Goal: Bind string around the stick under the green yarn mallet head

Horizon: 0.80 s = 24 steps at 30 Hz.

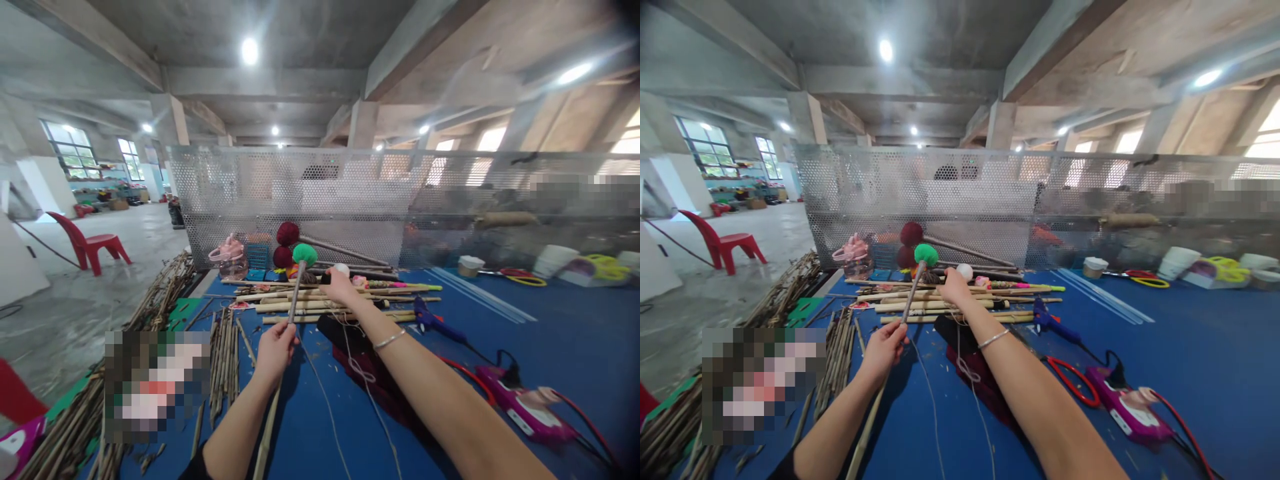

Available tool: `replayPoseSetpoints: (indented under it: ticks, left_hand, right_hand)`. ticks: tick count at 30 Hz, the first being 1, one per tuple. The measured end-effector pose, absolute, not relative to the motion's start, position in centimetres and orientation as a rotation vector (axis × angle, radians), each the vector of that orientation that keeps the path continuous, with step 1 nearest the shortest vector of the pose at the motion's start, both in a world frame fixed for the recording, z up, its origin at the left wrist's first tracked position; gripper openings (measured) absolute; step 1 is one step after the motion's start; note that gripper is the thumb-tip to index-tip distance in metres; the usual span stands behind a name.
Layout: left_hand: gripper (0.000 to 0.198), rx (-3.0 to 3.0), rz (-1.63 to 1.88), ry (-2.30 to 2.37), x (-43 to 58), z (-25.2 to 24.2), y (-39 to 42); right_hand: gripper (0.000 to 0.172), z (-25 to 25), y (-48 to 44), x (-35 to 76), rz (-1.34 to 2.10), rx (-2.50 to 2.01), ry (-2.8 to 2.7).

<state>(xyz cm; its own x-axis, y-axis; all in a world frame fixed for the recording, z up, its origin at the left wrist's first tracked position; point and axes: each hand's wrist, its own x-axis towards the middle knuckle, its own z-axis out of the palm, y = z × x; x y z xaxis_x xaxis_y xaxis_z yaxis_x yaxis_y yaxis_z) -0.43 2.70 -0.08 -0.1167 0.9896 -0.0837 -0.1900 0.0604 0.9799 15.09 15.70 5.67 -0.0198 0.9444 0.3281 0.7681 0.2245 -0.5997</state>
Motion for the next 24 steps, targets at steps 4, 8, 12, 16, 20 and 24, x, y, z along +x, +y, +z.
replayPoseSetpoints:
  ticks: [4, 8, 12, 16, 20, 24]
  left_hand:
    - [0.040, 0.972, 1.293, 1.194, -0.1, -0.1, 2.4]
    - [0.039, 1.068, 1.242, 1.169, 0.7, -0.3, 1.9]
    - [0.036, 1.275, 1.240, 1.184, 1.5, 0.2, 1.8]
    - [0.034, 1.436, 1.270, 1.287, 1.6, 1.4, 2.2]
    - [0.035, 1.422, 1.277, 1.307, 1.8, 1.8, 2.8]
    - [0.041, 1.278, 1.285, 1.294, 2.7, 1.3, 2.9]
  right_hand:
    - [0.038, 4.2, 12.0, 13.8, 0.586, -1.351, -1.553]
    - [0.039, 2.3, 7.5, 12.8, 1.390, -1.216, -1.226]
    - [0.037, 2.1, 5.2, 13.2, 1.899, -0.967, -1.360]
    - [0.031, 2.9, 4.9, 14.3, 1.777, -0.983, -1.464]
    - [0.028, 2.6, 5.2, 15.0, 1.510, -0.914, -1.381]
    - [0.028, 1.3, 5.5, 15.6, 1.458, -0.903, -1.296]
